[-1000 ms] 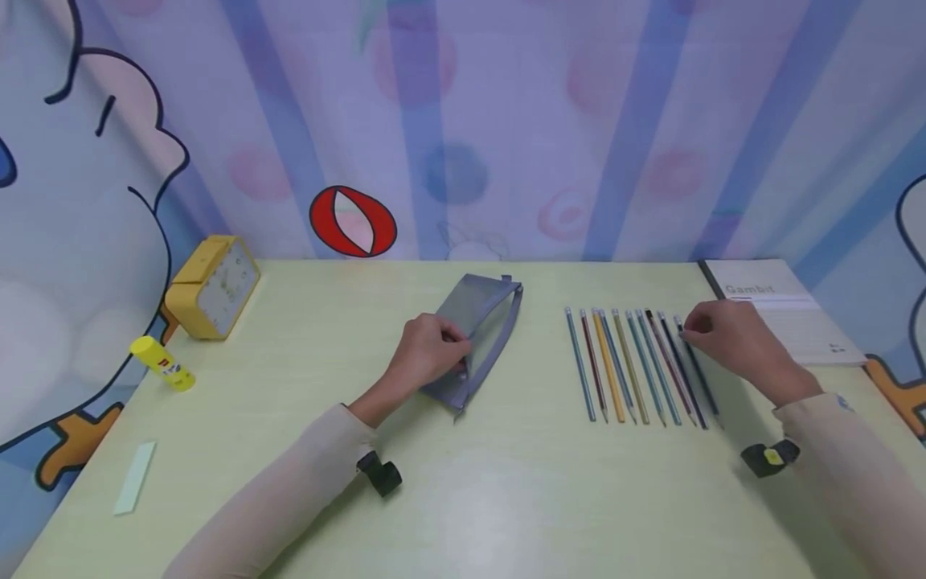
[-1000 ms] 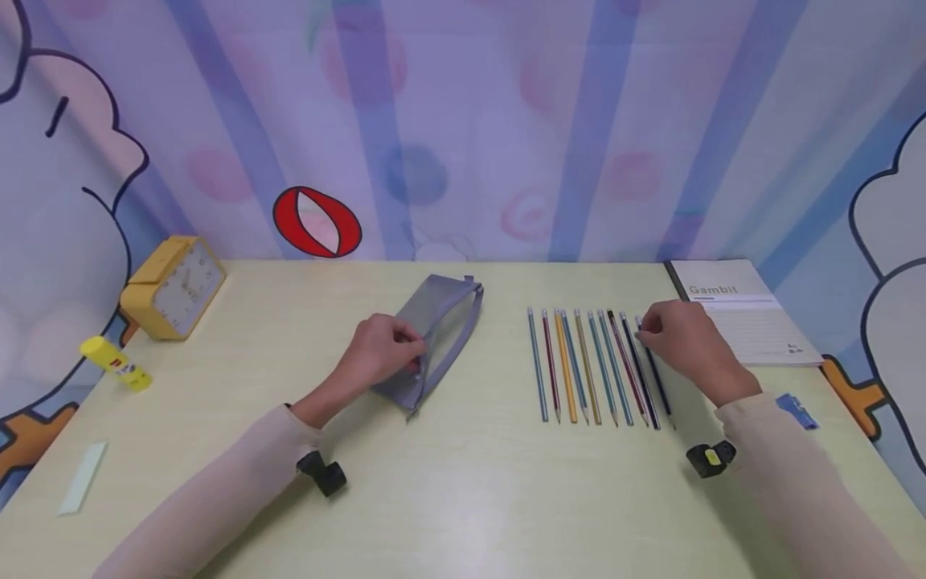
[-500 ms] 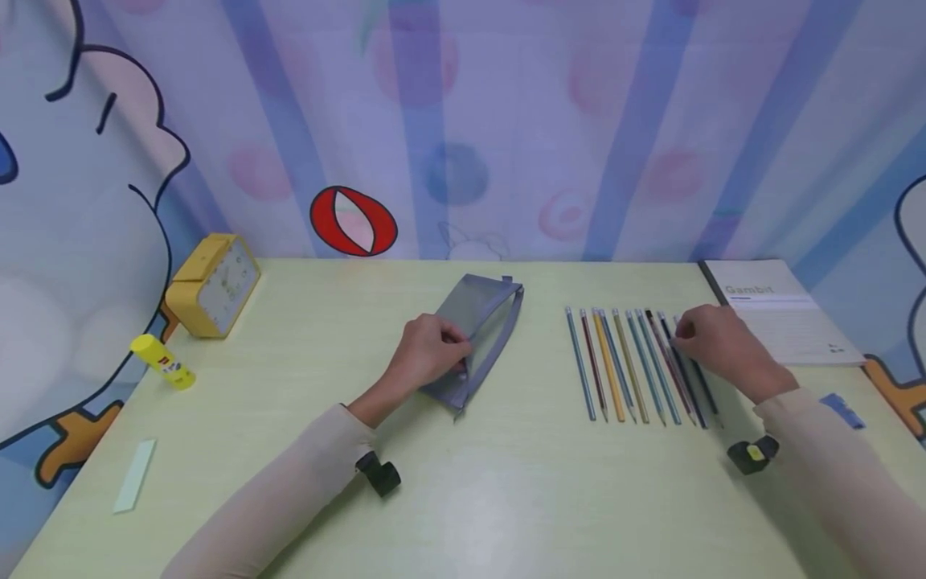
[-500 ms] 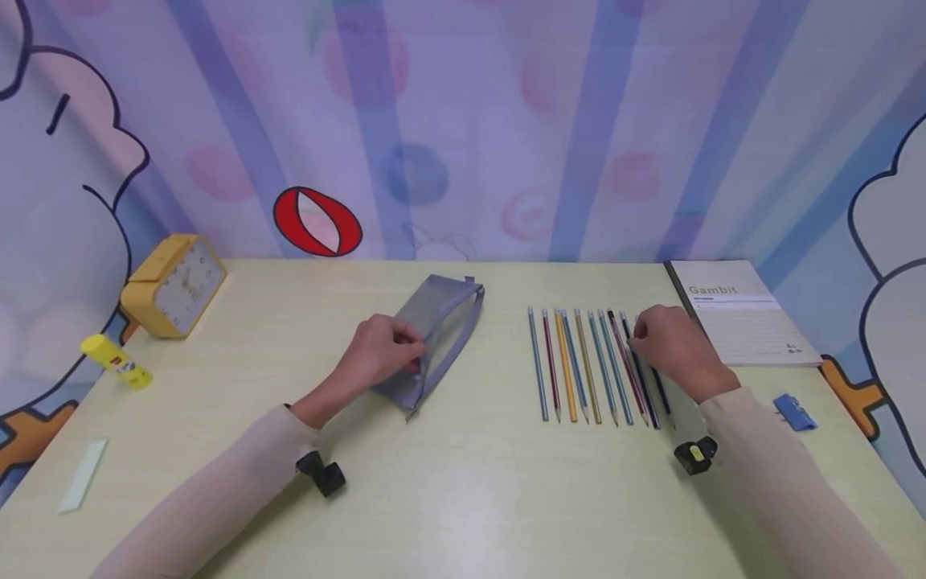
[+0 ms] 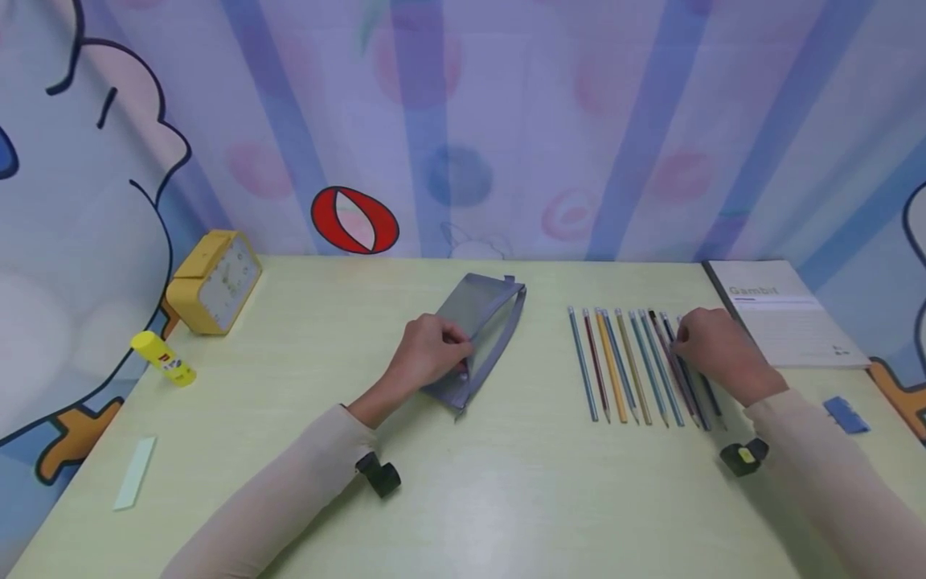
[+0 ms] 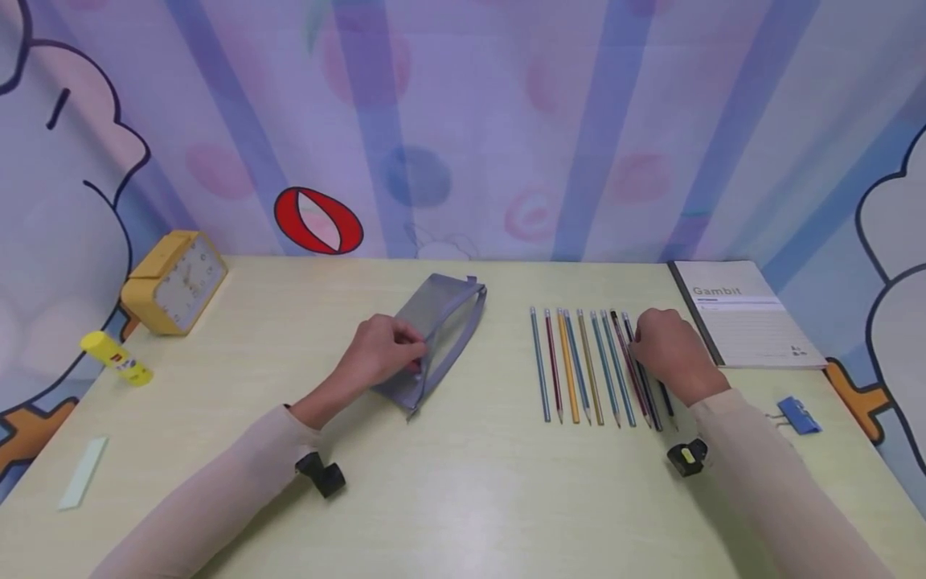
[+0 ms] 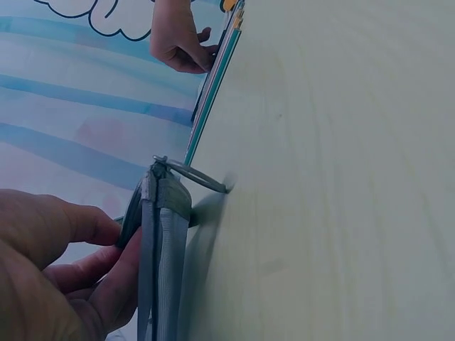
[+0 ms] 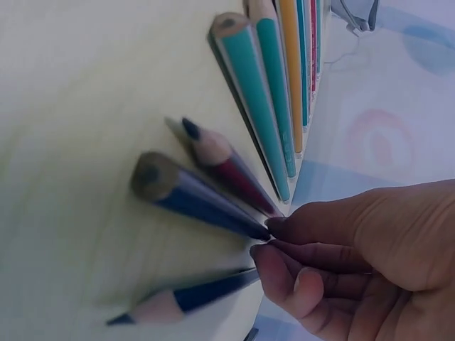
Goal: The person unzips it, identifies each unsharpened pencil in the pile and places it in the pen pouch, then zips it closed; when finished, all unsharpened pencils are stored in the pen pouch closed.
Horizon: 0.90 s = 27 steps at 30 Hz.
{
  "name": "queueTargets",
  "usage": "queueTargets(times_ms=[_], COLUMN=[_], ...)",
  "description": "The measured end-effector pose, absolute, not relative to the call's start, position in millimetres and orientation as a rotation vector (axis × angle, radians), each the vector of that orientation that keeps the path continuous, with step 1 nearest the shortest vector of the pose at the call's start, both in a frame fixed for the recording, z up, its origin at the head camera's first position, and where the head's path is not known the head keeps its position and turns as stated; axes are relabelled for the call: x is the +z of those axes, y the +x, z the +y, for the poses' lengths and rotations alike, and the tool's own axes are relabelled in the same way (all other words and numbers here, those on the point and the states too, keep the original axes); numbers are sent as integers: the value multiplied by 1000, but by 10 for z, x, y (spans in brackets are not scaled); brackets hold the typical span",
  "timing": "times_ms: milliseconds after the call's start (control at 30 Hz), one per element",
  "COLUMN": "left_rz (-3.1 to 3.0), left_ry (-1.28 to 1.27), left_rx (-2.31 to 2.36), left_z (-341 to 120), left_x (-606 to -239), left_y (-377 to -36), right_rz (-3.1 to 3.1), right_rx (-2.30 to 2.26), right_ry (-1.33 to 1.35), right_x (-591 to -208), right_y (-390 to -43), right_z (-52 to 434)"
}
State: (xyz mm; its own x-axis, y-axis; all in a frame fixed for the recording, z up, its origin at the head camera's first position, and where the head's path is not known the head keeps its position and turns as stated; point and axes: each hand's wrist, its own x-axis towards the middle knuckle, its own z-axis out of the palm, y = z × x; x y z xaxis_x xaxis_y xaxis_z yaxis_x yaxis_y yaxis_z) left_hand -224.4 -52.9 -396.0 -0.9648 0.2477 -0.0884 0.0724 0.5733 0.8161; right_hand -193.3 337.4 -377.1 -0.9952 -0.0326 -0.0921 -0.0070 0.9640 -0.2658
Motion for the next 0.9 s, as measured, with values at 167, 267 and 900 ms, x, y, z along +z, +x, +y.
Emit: queueTargets(times_ms=[167, 267, 900], left_rz=[2613, 2610, 2611], left_ry=[273, 270, 257], left_rx=[1345, 1347, 1331], left_z=[-538, -538, -548], left_x=[-3944, -3933, -3925], left_y=[-2236, -2228, -2224], right_rz=[3016, 3012, 2940], right_rx=[-407, -396, -521], right_ry=[-3, 4, 4], right_x=[-3752, -3737, -3499], right_y=[-1939, -1944, -1961], right_z=[3361, 3345, 3343])
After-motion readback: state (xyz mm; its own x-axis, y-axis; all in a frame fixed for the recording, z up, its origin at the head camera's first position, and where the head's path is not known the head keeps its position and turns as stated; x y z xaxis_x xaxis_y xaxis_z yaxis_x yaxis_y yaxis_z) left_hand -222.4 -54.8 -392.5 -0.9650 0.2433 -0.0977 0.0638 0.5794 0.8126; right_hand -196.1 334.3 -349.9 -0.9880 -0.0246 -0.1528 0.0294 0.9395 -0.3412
